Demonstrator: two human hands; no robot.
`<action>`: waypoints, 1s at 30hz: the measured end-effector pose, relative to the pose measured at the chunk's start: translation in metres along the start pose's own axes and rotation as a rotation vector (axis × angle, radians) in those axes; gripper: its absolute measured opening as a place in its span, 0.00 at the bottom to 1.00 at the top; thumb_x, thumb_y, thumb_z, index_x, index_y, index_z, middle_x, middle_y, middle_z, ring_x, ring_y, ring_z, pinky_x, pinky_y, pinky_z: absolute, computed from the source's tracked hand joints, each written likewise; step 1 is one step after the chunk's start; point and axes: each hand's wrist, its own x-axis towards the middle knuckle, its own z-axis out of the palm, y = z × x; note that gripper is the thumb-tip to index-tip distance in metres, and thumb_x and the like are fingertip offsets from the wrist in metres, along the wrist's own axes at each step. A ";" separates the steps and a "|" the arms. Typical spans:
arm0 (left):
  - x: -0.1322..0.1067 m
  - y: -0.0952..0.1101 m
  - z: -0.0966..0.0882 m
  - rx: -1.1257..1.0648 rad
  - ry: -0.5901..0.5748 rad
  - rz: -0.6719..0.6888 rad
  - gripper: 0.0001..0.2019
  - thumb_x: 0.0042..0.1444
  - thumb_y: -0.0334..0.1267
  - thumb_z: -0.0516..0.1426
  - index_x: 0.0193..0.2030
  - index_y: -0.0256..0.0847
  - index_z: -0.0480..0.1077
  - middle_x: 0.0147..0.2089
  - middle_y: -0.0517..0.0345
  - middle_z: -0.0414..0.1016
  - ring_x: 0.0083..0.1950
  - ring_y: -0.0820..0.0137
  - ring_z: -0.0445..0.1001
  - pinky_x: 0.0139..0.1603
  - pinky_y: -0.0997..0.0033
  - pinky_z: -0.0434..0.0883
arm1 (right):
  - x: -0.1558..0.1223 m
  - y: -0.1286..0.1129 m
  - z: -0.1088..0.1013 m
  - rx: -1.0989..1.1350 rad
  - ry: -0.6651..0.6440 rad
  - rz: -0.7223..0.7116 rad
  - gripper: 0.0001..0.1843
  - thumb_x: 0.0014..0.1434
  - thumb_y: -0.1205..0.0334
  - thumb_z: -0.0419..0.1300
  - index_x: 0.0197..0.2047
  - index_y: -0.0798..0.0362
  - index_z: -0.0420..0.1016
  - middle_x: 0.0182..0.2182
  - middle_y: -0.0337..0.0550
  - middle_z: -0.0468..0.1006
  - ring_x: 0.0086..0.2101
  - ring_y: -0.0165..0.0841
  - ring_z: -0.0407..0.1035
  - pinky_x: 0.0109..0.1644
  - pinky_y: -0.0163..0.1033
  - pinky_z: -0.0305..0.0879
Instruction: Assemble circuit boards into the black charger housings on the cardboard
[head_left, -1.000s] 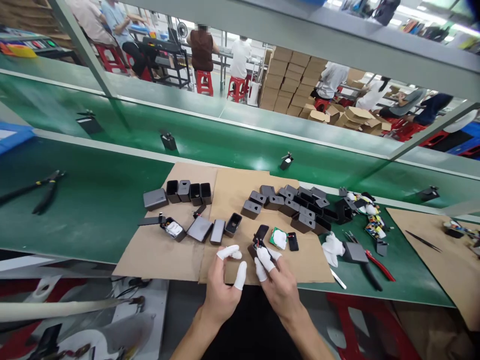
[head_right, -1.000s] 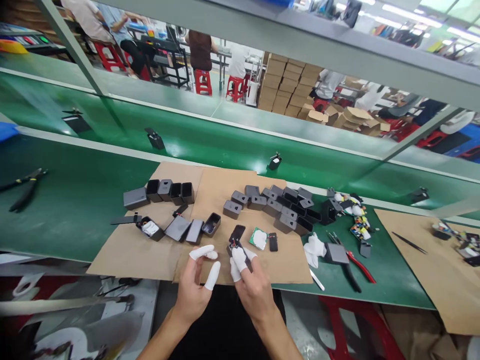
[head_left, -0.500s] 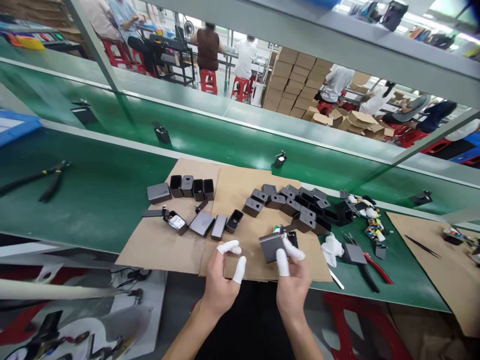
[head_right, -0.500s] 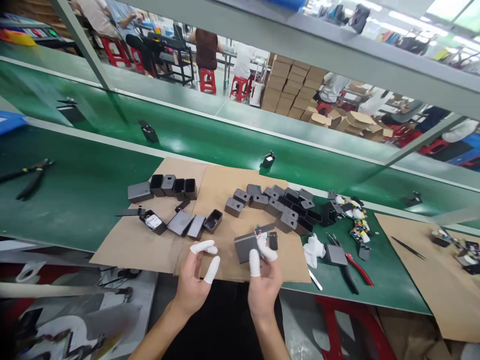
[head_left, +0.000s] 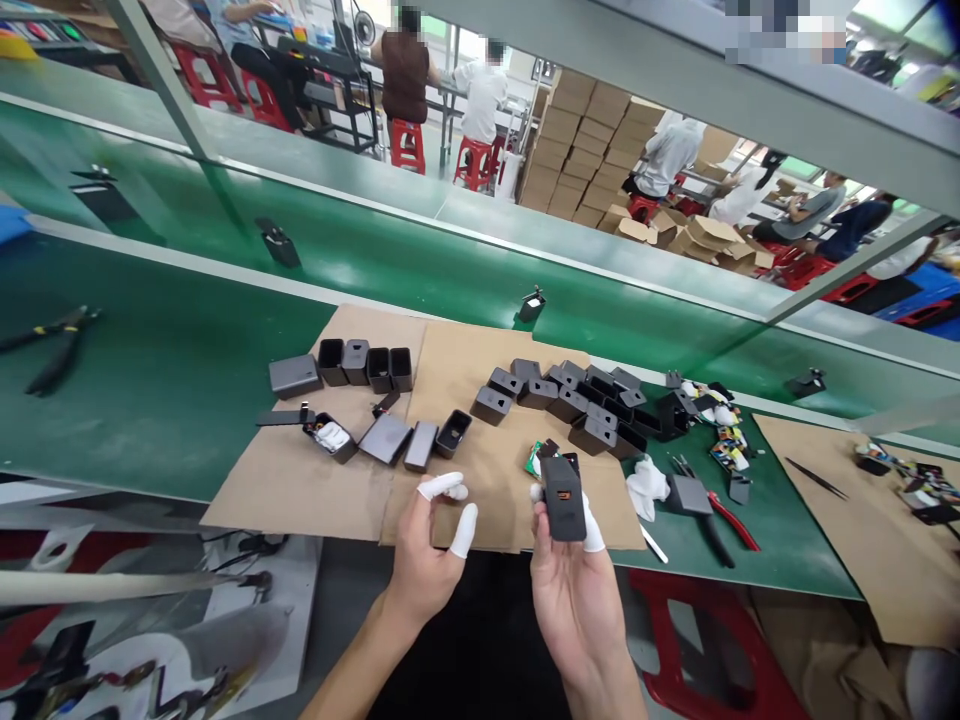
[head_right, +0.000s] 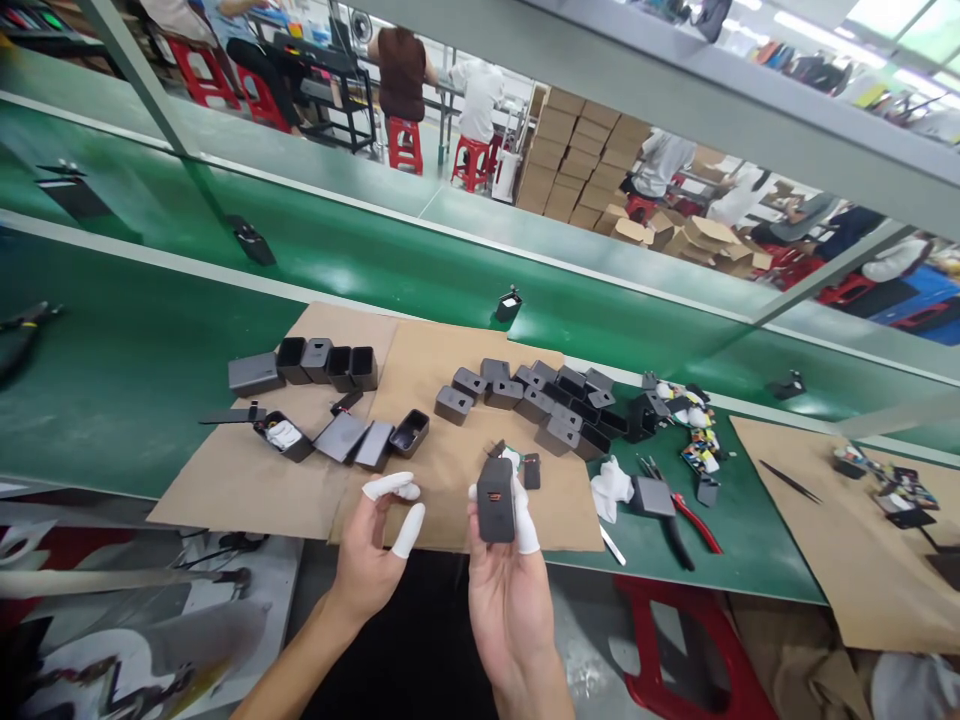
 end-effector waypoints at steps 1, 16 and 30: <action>0.000 0.000 0.000 0.004 0.001 0.001 0.16 0.70 0.34 0.61 0.63 0.47 0.69 0.51 0.52 0.75 0.53 0.62 0.80 0.58 0.56 0.78 | 0.003 0.003 -0.003 -0.081 -0.023 -0.075 0.15 0.71 0.51 0.67 0.57 0.43 0.87 0.57 0.43 0.88 0.59 0.39 0.82 0.61 0.43 0.83; -0.001 0.003 -0.001 0.067 -0.006 0.020 0.18 0.69 0.33 0.61 0.63 0.47 0.69 0.51 0.51 0.77 0.53 0.61 0.81 0.59 0.55 0.79 | 0.044 0.034 -0.039 -1.175 -0.277 -1.233 0.29 0.65 0.76 0.71 0.66 0.45 0.81 0.58 0.52 0.85 0.55 0.44 0.85 0.59 0.48 0.86; -0.001 0.002 -0.002 0.094 -0.010 0.026 0.18 0.68 0.33 0.62 0.63 0.47 0.70 0.50 0.51 0.77 0.51 0.60 0.81 0.57 0.54 0.81 | 0.042 0.031 -0.039 -1.240 -0.298 -1.291 0.39 0.64 0.78 0.70 0.73 0.38 0.74 0.63 0.52 0.82 0.52 0.47 0.86 0.55 0.48 0.88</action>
